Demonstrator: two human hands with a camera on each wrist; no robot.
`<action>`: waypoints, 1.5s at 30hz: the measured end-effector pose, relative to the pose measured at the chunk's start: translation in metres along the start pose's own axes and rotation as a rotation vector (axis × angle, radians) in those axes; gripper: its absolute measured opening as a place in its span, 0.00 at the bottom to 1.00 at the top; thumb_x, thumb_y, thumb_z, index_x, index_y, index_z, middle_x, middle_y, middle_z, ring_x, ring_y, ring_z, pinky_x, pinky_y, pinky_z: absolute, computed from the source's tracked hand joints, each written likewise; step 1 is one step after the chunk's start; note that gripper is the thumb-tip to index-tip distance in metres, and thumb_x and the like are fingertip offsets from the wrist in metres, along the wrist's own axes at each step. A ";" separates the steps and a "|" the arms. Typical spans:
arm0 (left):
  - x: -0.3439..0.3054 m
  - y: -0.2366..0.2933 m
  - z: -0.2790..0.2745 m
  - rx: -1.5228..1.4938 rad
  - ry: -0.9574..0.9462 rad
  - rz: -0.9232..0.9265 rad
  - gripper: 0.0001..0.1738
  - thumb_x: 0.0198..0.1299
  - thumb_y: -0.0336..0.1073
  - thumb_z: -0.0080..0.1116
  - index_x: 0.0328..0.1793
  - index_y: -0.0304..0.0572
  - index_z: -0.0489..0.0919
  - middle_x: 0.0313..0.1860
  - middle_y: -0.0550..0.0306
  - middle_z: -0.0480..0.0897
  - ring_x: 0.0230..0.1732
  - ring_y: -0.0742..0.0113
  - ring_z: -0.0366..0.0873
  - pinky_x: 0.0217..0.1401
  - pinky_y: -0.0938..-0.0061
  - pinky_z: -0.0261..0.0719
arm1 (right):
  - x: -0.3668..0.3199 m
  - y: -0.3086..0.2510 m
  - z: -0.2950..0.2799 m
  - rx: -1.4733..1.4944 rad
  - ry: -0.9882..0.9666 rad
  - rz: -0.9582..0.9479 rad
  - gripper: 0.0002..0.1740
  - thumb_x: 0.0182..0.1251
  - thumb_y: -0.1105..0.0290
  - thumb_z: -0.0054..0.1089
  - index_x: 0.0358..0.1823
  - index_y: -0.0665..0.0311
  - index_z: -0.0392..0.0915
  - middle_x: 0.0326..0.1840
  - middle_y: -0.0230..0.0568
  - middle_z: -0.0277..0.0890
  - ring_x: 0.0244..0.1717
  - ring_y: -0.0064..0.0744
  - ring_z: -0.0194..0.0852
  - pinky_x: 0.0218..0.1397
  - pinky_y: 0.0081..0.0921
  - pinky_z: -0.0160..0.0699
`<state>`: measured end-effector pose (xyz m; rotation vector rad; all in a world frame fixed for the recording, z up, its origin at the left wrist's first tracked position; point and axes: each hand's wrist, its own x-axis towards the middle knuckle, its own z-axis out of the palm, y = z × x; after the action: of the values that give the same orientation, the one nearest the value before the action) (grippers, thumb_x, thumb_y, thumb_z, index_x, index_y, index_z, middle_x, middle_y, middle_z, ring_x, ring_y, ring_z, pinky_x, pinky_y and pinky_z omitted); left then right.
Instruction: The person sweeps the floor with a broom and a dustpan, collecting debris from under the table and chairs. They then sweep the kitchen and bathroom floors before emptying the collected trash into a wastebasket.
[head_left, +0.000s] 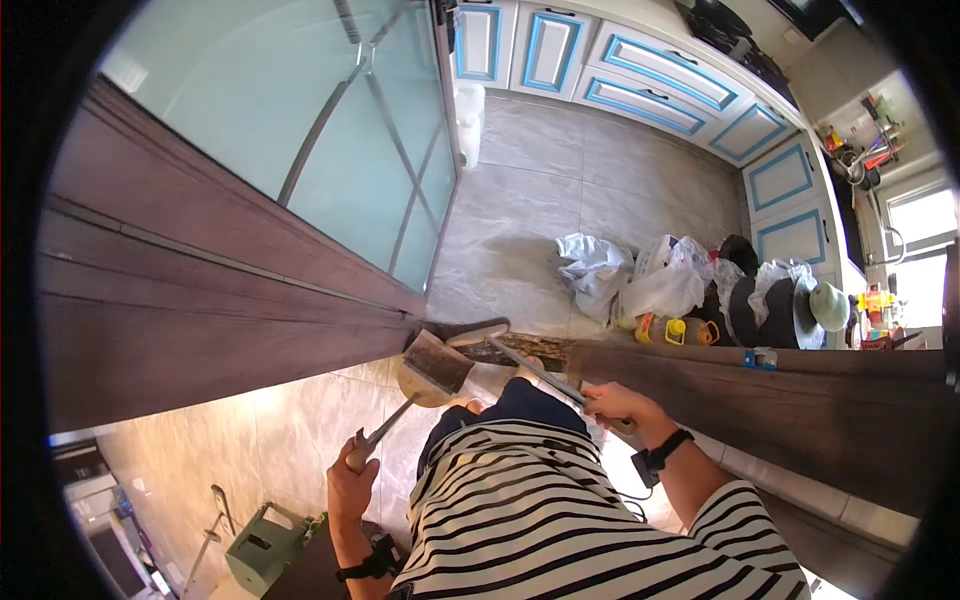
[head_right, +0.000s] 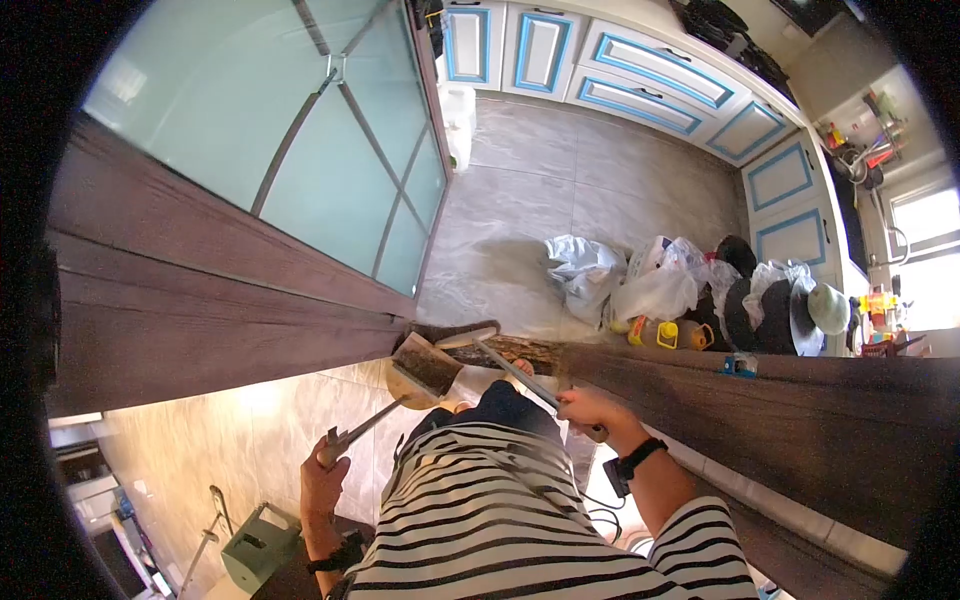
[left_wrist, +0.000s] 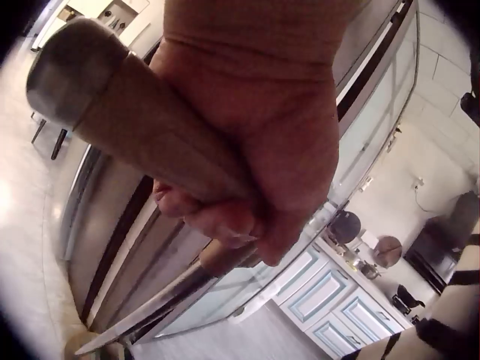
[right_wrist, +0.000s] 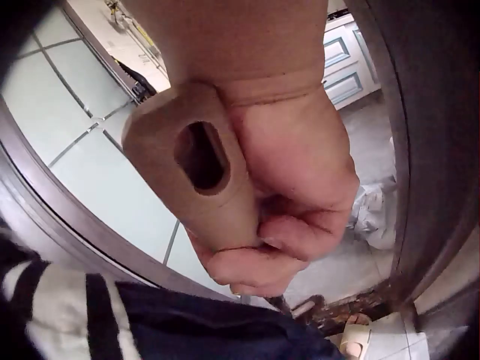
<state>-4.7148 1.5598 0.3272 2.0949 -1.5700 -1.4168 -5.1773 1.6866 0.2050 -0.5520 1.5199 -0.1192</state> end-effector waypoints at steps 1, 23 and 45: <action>-0.002 0.004 -0.002 0.016 -0.006 0.004 0.28 0.55 0.27 0.61 0.65 0.35 0.75 0.40 0.58 0.83 0.38 0.75 0.73 0.43 0.77 0.75 | 0.009 0.000 0.002 -0.033 0.029 -0.001 0.27 0.58 0.66 0.61 0.62 0.60 0.75 0.30 0.39 0.81 0.25 0.25 0.77 0.30 0.28 0.79; 0.008 -0.021 -0.024 -0.040 -0.010 -0.044 0.25 0.54 0.29 0.64 0.60 0.35 0.77 0.35 0.60 0.82 0.36 0.77 0.72 0.40 0.77 0.74 | -0.006 -0.049 0.025 0.096 0.097 -0.090 0.22 0.59 0.71 0.58 0.57 0.66 0.78 0.23 0.30 0.72 0.21 0.18 0.69 0.23 0.20 0.67; 0.032 -0.025 -0.024 0.088 -0.137 0.135 0.32 0.53 0.37 0.68 0.65 0.38 0.75 0.31 0.45 0.83 0.32 0.68 0.79 0.40 0.71 0.78 | 0.095 -0.069 0.051 0.451 0.303 -0.045 0.28 0.59 0.73 0.67 0.62 0.72 0.73 0.28 0.43 0.79 0.21 0.30 0.76 0.21 0.28 0.74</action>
<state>-4.6804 1.5351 0.3060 1.9319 -1.8189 -1.4986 -5.1038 1.6014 0.1442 -0.2108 1.7048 -0.5874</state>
